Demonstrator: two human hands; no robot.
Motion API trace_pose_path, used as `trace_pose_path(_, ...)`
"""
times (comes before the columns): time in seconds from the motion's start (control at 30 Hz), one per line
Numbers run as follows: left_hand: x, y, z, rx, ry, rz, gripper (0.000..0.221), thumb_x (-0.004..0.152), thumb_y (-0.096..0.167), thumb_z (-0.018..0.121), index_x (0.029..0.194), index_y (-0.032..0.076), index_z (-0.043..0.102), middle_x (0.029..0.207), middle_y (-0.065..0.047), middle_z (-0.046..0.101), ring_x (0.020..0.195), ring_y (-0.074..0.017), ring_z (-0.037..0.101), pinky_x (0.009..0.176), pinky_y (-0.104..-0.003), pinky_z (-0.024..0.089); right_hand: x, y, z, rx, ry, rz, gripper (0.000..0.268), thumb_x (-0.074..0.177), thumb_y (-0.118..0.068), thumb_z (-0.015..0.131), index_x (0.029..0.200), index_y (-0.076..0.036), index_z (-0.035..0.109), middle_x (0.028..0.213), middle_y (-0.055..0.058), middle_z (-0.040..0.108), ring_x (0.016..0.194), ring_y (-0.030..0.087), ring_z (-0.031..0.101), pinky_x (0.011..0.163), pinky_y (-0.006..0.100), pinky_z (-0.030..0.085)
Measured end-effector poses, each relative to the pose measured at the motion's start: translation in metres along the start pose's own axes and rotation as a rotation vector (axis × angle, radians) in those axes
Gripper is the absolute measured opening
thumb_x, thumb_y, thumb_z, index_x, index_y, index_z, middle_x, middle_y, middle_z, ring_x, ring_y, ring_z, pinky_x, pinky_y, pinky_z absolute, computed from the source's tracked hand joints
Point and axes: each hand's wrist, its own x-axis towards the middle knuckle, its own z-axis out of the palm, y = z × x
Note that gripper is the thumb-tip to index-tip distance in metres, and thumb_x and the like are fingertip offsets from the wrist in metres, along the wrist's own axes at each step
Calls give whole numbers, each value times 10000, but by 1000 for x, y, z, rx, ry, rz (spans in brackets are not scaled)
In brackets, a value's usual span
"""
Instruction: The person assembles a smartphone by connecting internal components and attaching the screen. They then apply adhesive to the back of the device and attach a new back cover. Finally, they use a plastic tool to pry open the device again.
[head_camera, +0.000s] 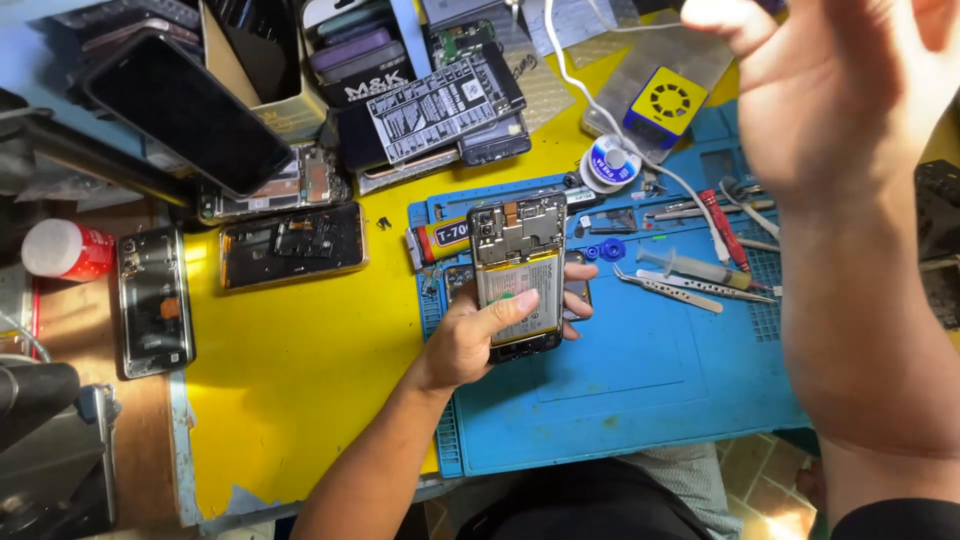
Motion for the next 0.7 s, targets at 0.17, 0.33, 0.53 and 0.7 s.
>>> trace_pose_path(0.17, 0, -2, -4, -12, -13, 1, 493, 996, 239, 554, 1391, -54, 520, 1431, -264, 585, 1132, -324, 670, 920, -468, 625, -30, -19, 67, -46, 104, -31, 456, 1148, -218, 562, 1545, -75, 389, 1436, 184, 500, 1322, 310, 578, 955, 506, 700)
trace_pose_path(0.33, -1, -9, -8, 46, 1, 28, 578, 960, 261, 555, 1447, -39, 470, 1415, -245, 587, 1125, -311, 670, 912, -443, 602, -51, -10, 84, -334, -36, 111, 358, 955, 83, 674, 1248, -17, 495, 1133, 251, 594, 946, 325, 627, 747, 378, 575)
trace_pose_path(0.53, -7, -36, -20, -5, 14, 30, 868, 987, 728, 442, 1462, 4, 492, 1265, -145, 636, 1101, -217, 637, 942, -360, 570, -66, 3, 96, -545, -300, 37, 138, 893, -59, 815, 968, -13, 710, 820, 78, 677, 744, 169, 607, 641, 275, 484)
trace_pose_path(0.7, -5, -33, -13, 78, 15, -5, 875, 1026, 703, 245, 1514, 4, 441, 1354, -131, 580, 1133, -203, 570, 995, -348, 513, -70, 3, 98, -549, -274, 50, 116, 903, -46, 806, 957, -23, 706, 840, 74, 687, 745, 180, 597, 672, 289, 470)
